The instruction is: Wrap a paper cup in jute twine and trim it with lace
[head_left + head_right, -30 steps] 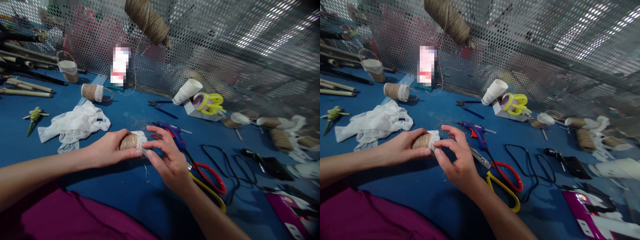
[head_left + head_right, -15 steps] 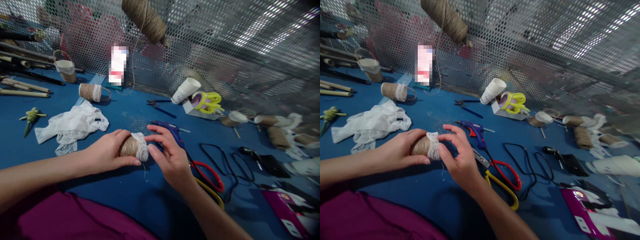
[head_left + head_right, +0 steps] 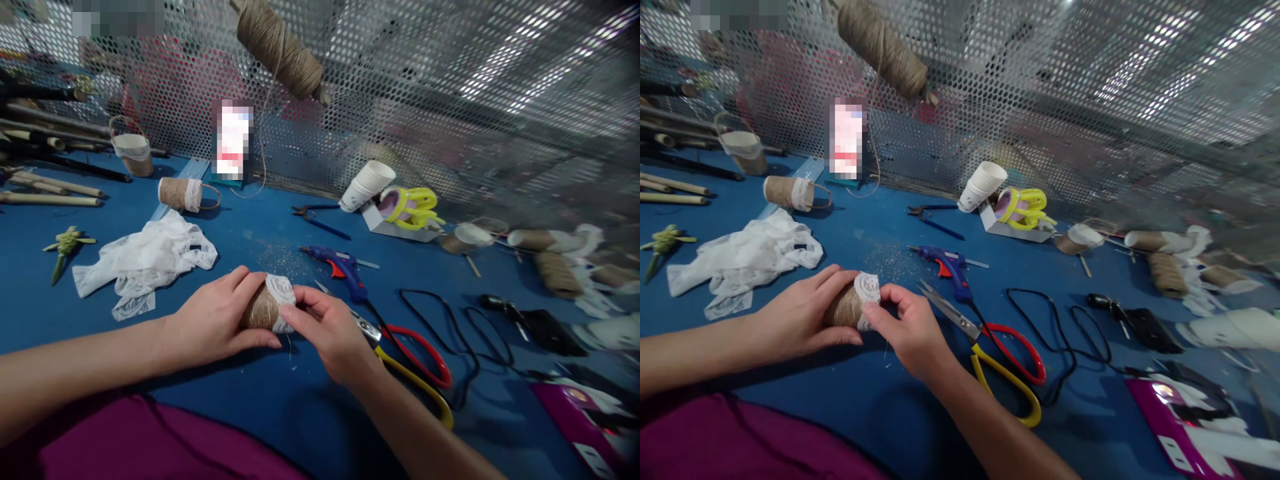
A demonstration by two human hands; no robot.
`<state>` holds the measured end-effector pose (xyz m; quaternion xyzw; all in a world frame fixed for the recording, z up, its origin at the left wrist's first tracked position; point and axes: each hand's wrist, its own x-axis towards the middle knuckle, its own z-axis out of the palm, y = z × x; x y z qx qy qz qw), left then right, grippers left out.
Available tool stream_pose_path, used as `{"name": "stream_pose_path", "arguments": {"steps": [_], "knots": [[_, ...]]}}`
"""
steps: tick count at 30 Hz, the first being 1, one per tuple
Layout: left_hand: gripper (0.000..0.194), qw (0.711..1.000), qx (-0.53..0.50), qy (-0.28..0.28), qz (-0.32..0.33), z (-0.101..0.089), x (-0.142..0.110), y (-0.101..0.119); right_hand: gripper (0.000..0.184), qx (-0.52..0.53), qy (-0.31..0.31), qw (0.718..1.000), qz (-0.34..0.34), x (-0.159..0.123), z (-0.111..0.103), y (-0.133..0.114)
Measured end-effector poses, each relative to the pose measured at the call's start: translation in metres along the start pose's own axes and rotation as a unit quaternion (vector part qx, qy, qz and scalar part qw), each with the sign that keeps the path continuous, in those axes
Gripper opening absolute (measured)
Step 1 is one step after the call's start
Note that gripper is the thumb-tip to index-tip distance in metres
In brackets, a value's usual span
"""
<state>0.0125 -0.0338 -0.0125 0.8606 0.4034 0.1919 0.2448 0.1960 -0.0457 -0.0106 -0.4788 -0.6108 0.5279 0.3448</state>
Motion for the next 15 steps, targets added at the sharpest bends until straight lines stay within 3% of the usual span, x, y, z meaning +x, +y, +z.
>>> {"name": "stream_pose_path", "arguments": {"steps": [4,9,12,15], "knots": [[0.062,0.988,-0.145,-0.016,-0.047,-0.003,0.004,-0.004,0.008,-0.045,-0.003,0.998,-0.040,-0.002,0.000,-0.005],[0.054,0.927,-0.342,-0.086,-0.125,-0.004,0.009,-0.008,0.005,-0.068,-0.011,0.991,-0.113,-0.003,0.000,-0.011],[0.052,0.922,-0.357,-0.074,-0.128,-0.002,0.009,-0.008,0.005,-0.077,-0.018,0.988,-0.132,-0.001,0.000,-0.010],[0.051,0.943,-0.313,-0.030,-0.113,0.000,0.008,-0.007,0.002,-0.073,-0.028,0.991,-0.110,0.000,-0.002,-0.010]]}}
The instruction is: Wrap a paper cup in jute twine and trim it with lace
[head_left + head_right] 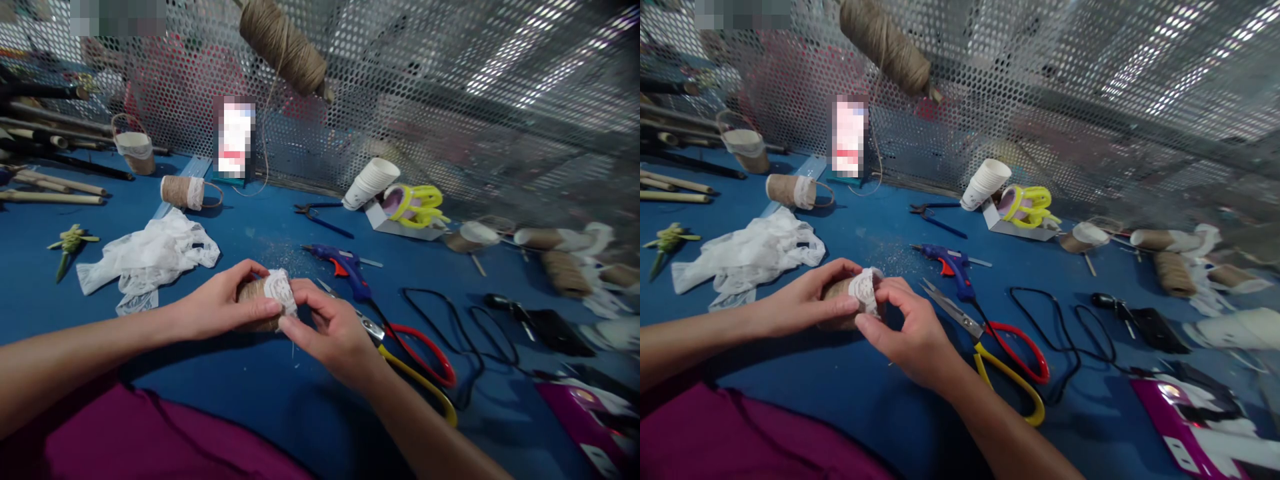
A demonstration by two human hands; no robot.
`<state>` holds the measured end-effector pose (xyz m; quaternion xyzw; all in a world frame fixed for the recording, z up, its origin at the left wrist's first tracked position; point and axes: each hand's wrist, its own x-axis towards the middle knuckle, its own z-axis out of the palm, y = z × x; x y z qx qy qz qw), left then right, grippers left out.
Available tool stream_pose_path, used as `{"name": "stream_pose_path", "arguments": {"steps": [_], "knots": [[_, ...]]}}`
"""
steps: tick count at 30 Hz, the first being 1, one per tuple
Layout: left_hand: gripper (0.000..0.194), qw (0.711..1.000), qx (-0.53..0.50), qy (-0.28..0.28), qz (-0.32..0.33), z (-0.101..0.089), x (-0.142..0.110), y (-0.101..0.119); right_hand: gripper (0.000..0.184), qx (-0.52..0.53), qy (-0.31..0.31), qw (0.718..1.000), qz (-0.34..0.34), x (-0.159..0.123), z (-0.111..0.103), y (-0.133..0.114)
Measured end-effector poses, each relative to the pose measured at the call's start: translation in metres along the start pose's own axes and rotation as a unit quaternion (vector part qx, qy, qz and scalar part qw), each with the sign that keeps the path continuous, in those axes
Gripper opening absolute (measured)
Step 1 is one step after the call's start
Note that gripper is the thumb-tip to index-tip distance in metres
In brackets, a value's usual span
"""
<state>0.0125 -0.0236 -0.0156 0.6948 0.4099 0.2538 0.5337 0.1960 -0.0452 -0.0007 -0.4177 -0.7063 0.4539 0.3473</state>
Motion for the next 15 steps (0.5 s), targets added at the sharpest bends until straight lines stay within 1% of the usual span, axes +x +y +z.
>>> {"name": "stream_pose_path", "arguments": {"steps": [3,6,9,11,13,15], "knots": [[0.052,0.992,0.104,0.041,0.062,0.0014,-0.0015,-0.0017,0.009,0.008,0.013,0.999,0.037,-0.0002,-0.0001,0.0006],[0.053,0.962,0.218,0.075,0.148,0.0023,-0.0029,-0.0042,0.010,0.003,0.030,0.997,0.065,-0.0013,0.0018,0.0000],[0.052,0.937,0.283,0.082,0.191,0.0021,-0.0042,-0.0058,0.011,0.009,0.030,0.996,0.089,-0.0014,0.0026,-0.0004],[0.052,0.921,0.317,0.080,0.213,0.0017,-0.0050,-0.0060,0.016,0.040,0.041,0.992,0.115,-0.0002,0.0020,0.0013],[0.055,0.896,0.358,0.082,0.250,0.0013,-0.0054,-0.0056,0.023,0.089,0.068,0.983,0.148,0.0018,0.0013,0.0049],[0.056,0.864,0.402,0.086,0.292,0.0014,-0.0053,-0.0053,0.027,0.138,0.099,0.969,0.179,0.0042,0.0011,0.0093]]}}
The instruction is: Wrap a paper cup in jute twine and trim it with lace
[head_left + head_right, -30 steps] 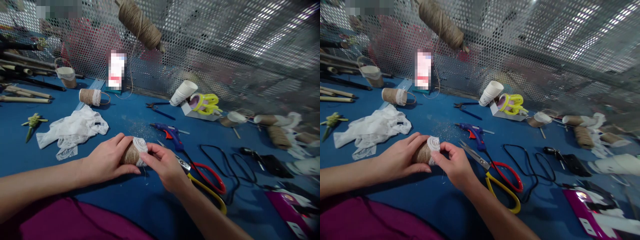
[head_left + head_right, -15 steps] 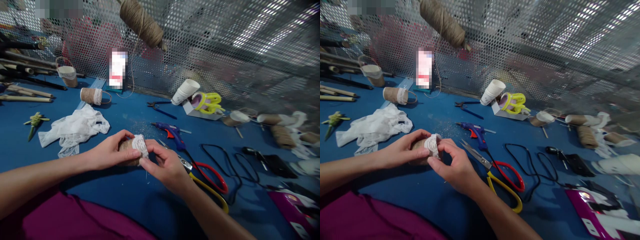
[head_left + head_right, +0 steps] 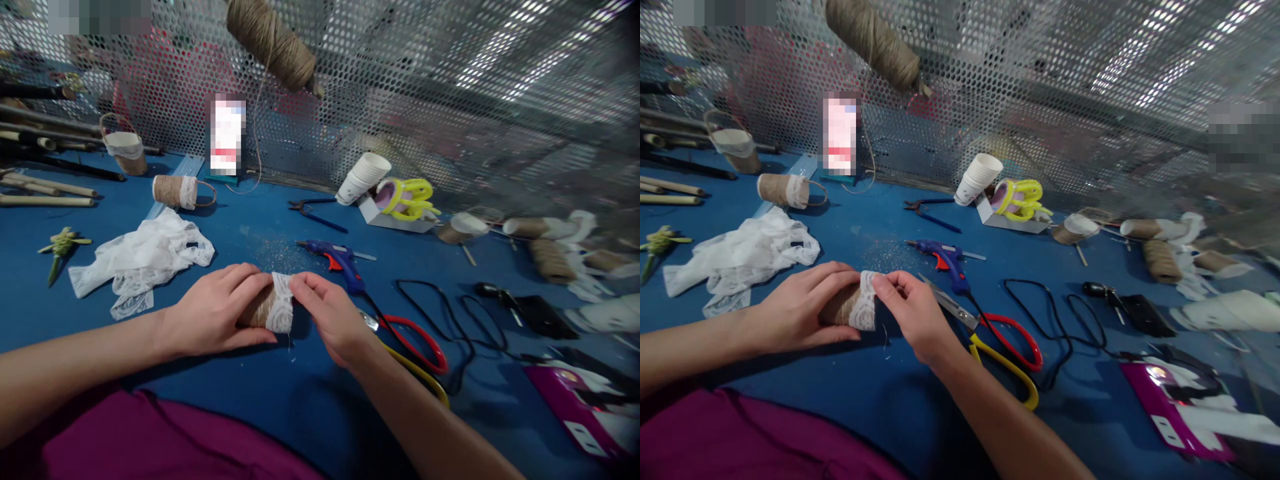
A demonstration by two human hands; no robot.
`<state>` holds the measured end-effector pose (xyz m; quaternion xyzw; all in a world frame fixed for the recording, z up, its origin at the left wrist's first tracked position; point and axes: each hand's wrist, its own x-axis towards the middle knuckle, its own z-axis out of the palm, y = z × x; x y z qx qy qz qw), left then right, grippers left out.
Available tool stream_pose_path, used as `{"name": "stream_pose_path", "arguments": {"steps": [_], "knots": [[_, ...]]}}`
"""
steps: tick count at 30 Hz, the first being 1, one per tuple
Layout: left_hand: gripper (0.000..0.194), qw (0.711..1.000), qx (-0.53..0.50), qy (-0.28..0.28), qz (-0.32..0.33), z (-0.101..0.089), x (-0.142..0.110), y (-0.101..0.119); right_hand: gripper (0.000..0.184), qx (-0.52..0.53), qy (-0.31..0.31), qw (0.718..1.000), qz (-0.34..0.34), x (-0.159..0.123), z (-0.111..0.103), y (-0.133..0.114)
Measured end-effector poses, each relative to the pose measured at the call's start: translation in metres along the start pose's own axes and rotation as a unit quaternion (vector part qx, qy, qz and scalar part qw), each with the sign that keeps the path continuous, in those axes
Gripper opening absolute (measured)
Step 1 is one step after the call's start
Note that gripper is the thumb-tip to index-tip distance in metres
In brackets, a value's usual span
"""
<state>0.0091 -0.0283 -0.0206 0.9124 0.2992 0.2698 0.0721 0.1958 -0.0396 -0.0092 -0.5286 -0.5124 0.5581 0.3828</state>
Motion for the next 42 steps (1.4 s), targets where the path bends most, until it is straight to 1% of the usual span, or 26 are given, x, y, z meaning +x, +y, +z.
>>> {"name": "stream_pose_path", "arguments": {"steps": [3,7,9,12,16,21,28,32,37,42], "knots": [[0.057,0.997,0.053,0.012,0.050,0.0006,0.0006,0.0000,0.026,0.059,0.020,0.998,0.032,0.0043,0.0005,0.0030],[0.056,0.996,0.054,0.011,0.067,0.0014,0.0007,-0.0002,0.020,0.100,0.049,0.993,0.030,0.0055,0.0020,0.0034],[0.053,0.998,0.028,-0.001,0.055,0.0017,0.0005,-0.0001,0.018,0.121,0.056,0.991,0.011,0.0052,0.0021,0.0038],[0.050,1.000,-0.012,-0.018,0.017,0.0022,-0.0002,0.0000,0.016,0.141,0.058,0.988,-0.036,0.0052,0.0012,0.0048],[0.055,0.998,-0.048,-0.026,-0.022,0.0029,-0.0016,0.0006,0.015,0.154,0.063,0.984,-0.064,0.0054,-0.0006,0.0047],[0.057,0.996,-0.081,-0.040,-0.020,0.0027,-0.0019,0.0023,0.016,0.125,0.066,0.988,-0.064,0.0055,-0.0015,0.0036],[0.058,0.994,-0.110,-0.018,0.008,0.0033,-0.0023,0.0027,0.016,0.050,0.053,0.997,-0.034,0.0071,-0.0001,0.0041],[0.060,0.992,-0.126,-0.007,0.016,0.0014,-0.0023,0.0023,0.017,0.026,0.050,0.998,-0.032,0.0086,-0.0005,0.0062],[0.059,0.992,-0.123,-0.021,0.002,0.0003,-0.0017,0.0022,0.016,0.030,0.078,0.995,-0.053,0.0090,-0.0016,0.0066],[0.060,0.992,-0.119,-0.032,-0.015,0.0005,-0.0016,0.0019,0.015,0.038,0.112,0.988,-0.099,0.0050,-0.0035,0.0018]]}}
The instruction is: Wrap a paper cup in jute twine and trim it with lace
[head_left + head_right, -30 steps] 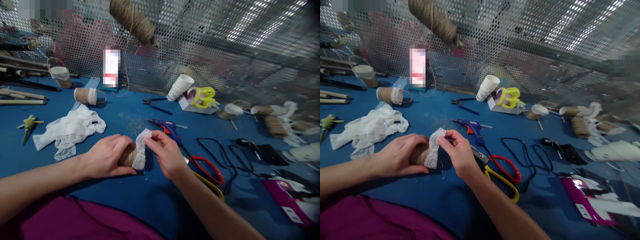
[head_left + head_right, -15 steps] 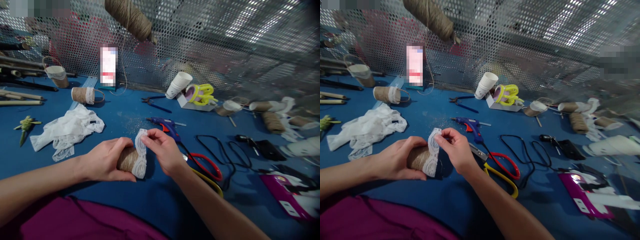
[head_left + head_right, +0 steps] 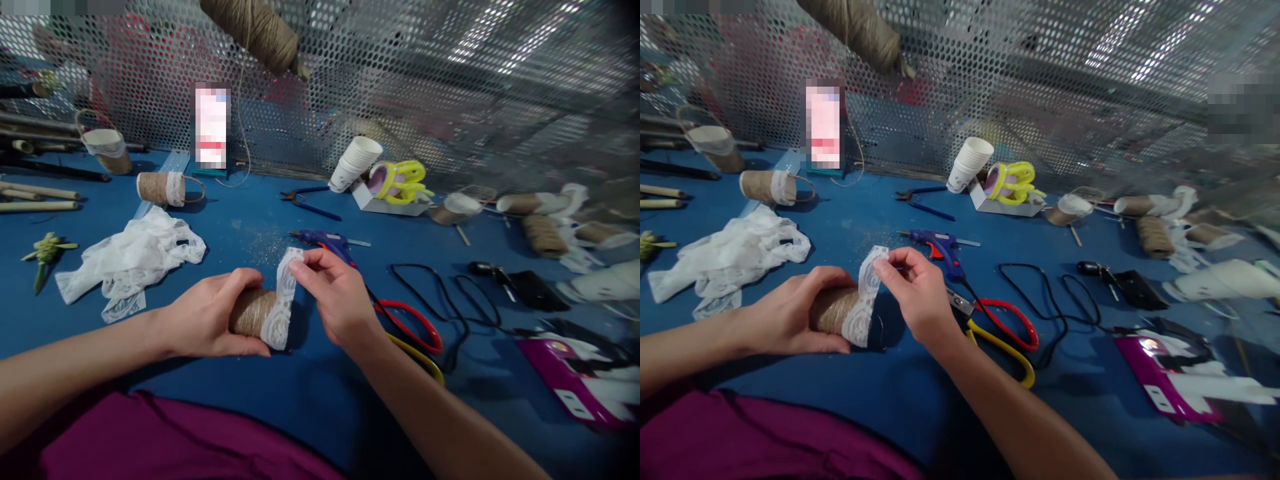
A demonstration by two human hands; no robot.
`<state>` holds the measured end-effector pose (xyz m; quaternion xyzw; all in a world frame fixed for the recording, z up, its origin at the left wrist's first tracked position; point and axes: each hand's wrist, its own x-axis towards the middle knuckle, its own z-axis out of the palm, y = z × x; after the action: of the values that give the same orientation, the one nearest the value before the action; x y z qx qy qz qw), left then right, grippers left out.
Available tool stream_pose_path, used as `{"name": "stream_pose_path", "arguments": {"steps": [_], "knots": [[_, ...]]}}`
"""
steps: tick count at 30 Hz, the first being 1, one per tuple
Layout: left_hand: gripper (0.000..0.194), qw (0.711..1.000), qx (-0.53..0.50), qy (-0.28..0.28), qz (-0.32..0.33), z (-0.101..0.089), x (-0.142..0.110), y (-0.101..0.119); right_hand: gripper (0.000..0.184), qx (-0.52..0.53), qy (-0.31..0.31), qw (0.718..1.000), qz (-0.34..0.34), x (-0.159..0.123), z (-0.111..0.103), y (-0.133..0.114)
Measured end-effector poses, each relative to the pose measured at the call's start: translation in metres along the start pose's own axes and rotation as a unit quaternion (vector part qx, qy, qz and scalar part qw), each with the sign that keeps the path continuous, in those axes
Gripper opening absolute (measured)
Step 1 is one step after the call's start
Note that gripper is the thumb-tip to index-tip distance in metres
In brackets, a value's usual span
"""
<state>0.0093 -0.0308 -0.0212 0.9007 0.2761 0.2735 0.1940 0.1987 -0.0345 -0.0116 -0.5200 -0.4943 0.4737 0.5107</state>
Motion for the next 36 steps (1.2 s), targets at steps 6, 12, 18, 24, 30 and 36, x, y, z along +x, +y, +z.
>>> {"name": "stream_pose_path", "arguments": {"steps": [6,12,18,24,30,36], "knots": [[0.060,1.000,-0.018,-0.014,-0.002,0.000,0.000,0.000,0.015,-0.056,0.002,0.998,-0.026,0.000,-0.001,-0.002],[0.068,0.998,-0.053,-0.004,0.032,-0.001,0.000,-0.001,0.014,-0.100,-0.053,0.993,0.021,0.003,0.001,0.003],[0.066,0.996,-0.086,-0.010,0.021,-0.003,0.001,-0.004,0.014,-0.137,-0.090,0.986,0.036,0.006,0.000,0.005],[0.057,0.995,-0.099,0.019,-0.019,-0.005,0.002,-0.008,0.025,-0.175,-0.018,0.983,-0.050,0.000,-0.003,-0.009],[0.061,0.999,-0.009,0.039,-0.011,0.000,0.001,-0.012,0.024,-0.135,-0.178,0.974,0.033,-0.013,0.003,-0.021],[0.081,0.997,-0.016,0.042,-0.063,-0.005,0.003,-0.012,0.012,-0.141,-0.177,0.974,0.019,-0.013,0.007,-0.014]]}}
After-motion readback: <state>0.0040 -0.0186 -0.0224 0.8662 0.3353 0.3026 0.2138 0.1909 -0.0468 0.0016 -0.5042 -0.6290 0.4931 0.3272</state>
